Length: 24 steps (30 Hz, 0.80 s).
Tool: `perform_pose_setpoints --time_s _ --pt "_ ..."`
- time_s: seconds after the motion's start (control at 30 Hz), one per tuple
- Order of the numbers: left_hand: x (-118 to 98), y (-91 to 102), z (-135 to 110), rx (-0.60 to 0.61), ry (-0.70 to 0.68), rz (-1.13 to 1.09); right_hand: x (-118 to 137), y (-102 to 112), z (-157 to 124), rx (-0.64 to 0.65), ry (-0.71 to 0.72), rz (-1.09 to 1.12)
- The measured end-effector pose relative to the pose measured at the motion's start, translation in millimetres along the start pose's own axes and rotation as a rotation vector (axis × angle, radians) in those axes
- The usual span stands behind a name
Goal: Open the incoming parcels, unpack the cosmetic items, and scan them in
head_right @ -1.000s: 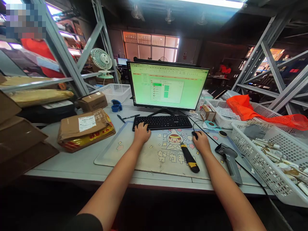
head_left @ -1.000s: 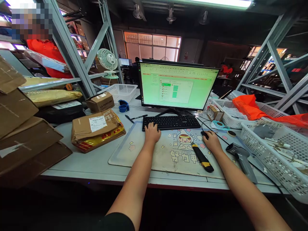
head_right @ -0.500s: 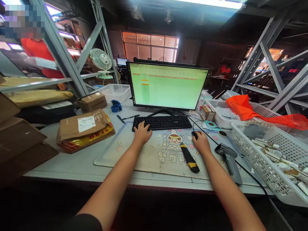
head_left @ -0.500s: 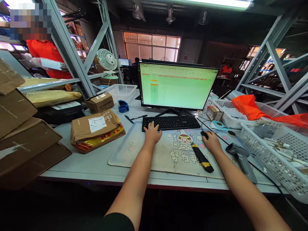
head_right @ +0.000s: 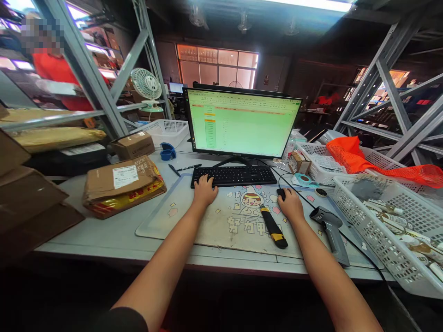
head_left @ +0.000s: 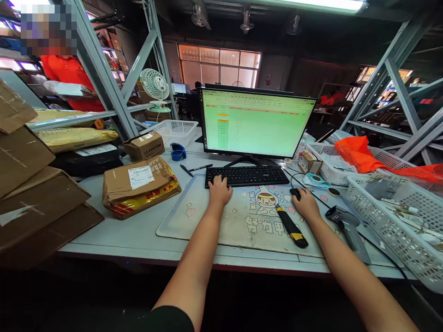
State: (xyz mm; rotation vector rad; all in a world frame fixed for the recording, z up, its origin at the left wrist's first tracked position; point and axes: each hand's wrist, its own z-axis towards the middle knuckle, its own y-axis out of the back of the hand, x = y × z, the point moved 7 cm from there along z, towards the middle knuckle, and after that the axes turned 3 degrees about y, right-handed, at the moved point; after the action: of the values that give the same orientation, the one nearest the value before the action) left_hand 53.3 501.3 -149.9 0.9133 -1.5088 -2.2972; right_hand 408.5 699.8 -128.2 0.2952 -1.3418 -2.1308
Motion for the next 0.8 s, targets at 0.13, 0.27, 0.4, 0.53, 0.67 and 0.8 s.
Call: perform_pose_setpoints --time_s 0.13,0.27,0.4,0.53,0.67,0.8 --pt "-0.2 -1.7 0.9 0.017 -0.004 -0.004 0.2 1.1 0.5 -0.006 0.001 -0.001" --pt "0.1 -2.1 1.3 0.024 -0.001 -0.007 -0.3 1.6 0.3 -0.006 -0.011 0.001" --pt "0.3 -2.6 1.6 0.023 0.000 -0.011 0.5 1.4 -0.4 -0.003 -0.004 0.006" --pt "0.2 -2.1 1.2 0.015 -0.001 -0.012 0.7 0.5 -0.5 0.001 0.002 0.006" --pt "-0.4 0.2 0.1 0.005 -0.007 -0.011 -1.1 0.2 -0.1 -0.004 -0.010 0.001" --pt "-0.5 1.5 -0.3 0.001 -0.008 -0.010 -1.4 0.3 0.0 -0.005 -0.007 -0.001"
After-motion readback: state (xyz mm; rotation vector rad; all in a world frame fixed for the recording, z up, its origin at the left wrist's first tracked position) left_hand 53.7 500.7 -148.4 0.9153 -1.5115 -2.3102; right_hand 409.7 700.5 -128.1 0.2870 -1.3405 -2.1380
